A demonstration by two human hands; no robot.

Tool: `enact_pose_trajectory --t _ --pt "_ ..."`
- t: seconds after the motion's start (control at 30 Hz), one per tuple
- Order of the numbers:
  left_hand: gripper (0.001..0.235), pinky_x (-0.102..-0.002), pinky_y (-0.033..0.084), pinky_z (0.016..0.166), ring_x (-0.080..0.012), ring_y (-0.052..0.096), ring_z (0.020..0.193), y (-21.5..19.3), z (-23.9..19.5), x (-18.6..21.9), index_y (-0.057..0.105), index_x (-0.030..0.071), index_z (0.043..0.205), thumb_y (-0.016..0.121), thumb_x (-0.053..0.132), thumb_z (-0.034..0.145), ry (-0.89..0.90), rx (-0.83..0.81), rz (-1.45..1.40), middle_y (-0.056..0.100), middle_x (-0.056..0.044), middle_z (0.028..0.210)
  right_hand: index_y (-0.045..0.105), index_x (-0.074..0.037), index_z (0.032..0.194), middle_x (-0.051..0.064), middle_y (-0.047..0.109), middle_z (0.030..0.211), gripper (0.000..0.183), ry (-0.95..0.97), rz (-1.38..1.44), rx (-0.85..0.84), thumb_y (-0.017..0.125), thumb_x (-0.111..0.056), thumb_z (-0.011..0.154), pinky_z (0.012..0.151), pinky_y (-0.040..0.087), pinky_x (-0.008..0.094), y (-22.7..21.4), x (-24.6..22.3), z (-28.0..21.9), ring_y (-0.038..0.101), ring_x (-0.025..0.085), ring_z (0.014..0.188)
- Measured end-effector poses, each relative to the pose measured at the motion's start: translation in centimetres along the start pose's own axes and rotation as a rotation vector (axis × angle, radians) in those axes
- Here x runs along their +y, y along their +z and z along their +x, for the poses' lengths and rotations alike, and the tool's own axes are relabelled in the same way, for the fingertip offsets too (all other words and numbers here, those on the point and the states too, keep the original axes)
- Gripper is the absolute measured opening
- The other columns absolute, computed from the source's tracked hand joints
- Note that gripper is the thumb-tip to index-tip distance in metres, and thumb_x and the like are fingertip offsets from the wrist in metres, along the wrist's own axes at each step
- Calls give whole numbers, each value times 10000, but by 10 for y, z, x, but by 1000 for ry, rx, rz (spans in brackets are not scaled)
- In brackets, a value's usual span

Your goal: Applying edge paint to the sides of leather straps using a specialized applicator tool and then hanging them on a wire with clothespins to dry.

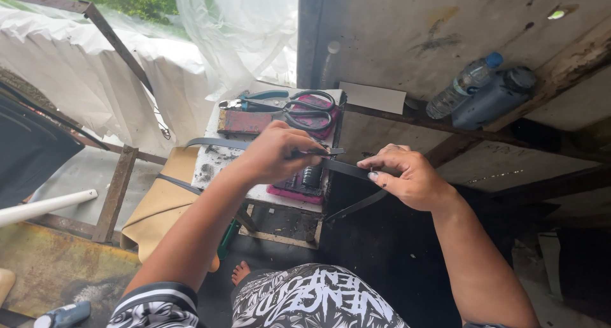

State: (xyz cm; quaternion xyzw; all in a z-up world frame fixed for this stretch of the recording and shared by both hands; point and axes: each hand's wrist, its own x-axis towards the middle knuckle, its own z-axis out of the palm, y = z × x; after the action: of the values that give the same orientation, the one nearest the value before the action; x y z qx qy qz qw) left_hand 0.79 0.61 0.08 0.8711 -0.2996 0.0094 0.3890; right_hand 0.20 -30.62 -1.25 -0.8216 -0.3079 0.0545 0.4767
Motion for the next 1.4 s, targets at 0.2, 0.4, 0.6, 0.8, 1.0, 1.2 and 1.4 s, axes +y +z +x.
enact_pose_trajectory --t 0.2,0.4,0.6,0.8,1.0,1.2,1.4 --pt "229 -366 358 1052 -192 708 898 -48 -54 -54 788 227 1062 801 352 871 -153 91 205 788 29 934 803 -125 1071 -2 733 832 212 -136 -413 24 708 -88 885 1013 342 380 18 -3 9 662 154 917" --pt "167 -362 334 1115 -109 725 923 -60 -86 -79 783 282 1018 810 320 858 -210 158 462 781 91 945 796 -193 1065 -36 696 805 209 -343 -719 115 706 -107 898 995 332 430 54 3 22 605 133 897" --pt "79 -380 335 1101 -53 654 957 -49 -96 -91 768 327 931 807 379 886 -104 265 708 731 158 852 791 -211 1057 -42 671 785 207 -427 -835 170 709 -98 904 995 320 459 72 14 25 564 142 912" --pt "108 -399 326 1058 -72 595 966 -35 -86 -80 747 326 859 798 414 896 -33 276 760 699 170 805 790 -214 1015 -41 662 773 204 -413 -824 227 715 -74 888 986 345 463 65 19 13 562 146 914" --pt "80 -409 319 1023 -109 573 949 -12 -67 -75 739 310 846 813 336 863 74 248 712 698 137 809 786 -216 992 -47 657 780 187 -379 -854 310 704 -78 897 989 337 468 49 34 -15 560 155 935" --pt "98 -412 318 987 -124 557 923 9 -42 -56 726 296 807 821 307 828 171 220 671 689 128 794 792 -215 964 -42 666 784 168 -316 -866 381 705 -85 902 1001 346 470 30 43 -48 576 157 930" --pt "112 -421 315 972 -147 543 901 26 -23 -37 731 259 782 842 250 785 242 162 619 687 93 770 796 -209 960 -33 685 801 168 -230 -897 408 708 -83 894 1010 349 479 15 50 -77 589 164 934"
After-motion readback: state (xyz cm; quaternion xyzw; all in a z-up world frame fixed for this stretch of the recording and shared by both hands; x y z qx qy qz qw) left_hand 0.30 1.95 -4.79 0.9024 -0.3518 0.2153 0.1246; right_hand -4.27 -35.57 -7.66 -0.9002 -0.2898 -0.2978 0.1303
